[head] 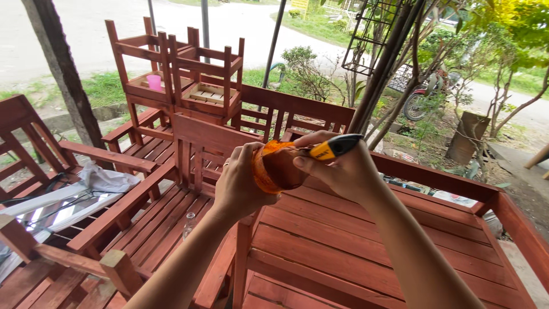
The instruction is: The person applies reddish-brown stain to a wooden table using a cloth. They repeatedly dip the cloth into a small orange container and wipe the tabletop and frame, moving around the table to cover different sections.
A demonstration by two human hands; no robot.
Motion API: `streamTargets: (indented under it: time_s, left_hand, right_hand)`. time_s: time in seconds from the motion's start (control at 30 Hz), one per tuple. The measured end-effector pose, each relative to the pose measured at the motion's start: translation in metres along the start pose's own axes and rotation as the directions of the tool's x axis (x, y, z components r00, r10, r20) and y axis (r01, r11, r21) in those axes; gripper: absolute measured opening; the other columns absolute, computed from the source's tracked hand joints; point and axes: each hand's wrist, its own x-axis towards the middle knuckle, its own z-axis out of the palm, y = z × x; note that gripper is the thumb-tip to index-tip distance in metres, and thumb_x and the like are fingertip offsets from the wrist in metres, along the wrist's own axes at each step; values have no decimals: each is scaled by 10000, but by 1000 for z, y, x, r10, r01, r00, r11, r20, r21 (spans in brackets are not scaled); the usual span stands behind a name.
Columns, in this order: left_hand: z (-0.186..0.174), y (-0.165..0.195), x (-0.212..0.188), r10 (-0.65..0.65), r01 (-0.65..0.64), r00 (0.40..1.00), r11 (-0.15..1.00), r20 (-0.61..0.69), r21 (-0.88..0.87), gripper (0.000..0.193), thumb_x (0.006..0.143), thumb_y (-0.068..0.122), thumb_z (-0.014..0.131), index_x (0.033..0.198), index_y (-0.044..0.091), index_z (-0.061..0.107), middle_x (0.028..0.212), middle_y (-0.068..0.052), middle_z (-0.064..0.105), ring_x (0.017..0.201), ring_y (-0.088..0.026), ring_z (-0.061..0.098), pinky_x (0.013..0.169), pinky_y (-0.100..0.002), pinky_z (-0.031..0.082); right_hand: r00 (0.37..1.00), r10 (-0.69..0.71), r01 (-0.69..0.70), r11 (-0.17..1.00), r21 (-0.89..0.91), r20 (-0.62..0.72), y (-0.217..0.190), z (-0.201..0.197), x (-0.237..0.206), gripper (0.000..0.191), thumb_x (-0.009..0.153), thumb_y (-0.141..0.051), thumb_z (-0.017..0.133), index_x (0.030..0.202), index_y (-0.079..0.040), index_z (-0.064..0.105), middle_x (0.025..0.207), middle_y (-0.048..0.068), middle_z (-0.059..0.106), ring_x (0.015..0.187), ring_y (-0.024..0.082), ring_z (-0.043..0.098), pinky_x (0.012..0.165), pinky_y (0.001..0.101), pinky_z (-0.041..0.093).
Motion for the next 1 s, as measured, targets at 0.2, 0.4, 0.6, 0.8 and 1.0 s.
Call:
streamTargets:
  time_s: [0.2,0.4,0.6,0.8,1.0]
  left_hand:
    - [-40,-45,-3,3,-2,1000,1000,-26,26,1039,436,237,989,1334,236,465,1318,-69,548,1201,-365,570,921,-516,538]
    - [-71,-84,-7,36,-30,995,997,-97,67,1025,478,272,992,1345,197,451,1318,-96,540,1211,-357,560,934,-515,530]
    - [-94,-119,-14,-66,71,995,995,-78,66,998,493,292,983,1332,190,453,1278,-81,575,1204,-317,590,947,-486,538]
    - [-102,-148,-40,-142,144,988,989,-53,29,1012,456,285,998,1307,163,465,1251,-83,579,1157,-280,606,970,-448,535]
    - [-93,-186,-83,-216,215,976,976,-36,-12,978,482,254,987,1317,155,490,1231,-81,590,1143,-257,616,965,-416,546]
  right_hand:
    - [987,108,-118,989,83,118,-20,58,39,259,874,-220,816,1080,-83,739,929,19,764,850,127,735,756,280,605]
    - [991,48,-55,997,54,128,-34,96,64,281,870,-252,827,1090,-95,751,963,28,765,890,124,743,759,280,617]
    - [976,186,-200,972,127,113,-38,109,63,369,852,-223,813,1195,-123,720,993,26,779,861,118,761,766,266,660]
    - [998,-57,50,931,362,8,-52,141,2,290,950,-122,760,1237,-149,730,1061,70,812,837,151,796,735,245,711]
    - [976,-182,181,983,-19,-116,-82,192,-71,315,848,-120,830,1155,-155,765,1123,124,780,948,188,818,709,291,664]
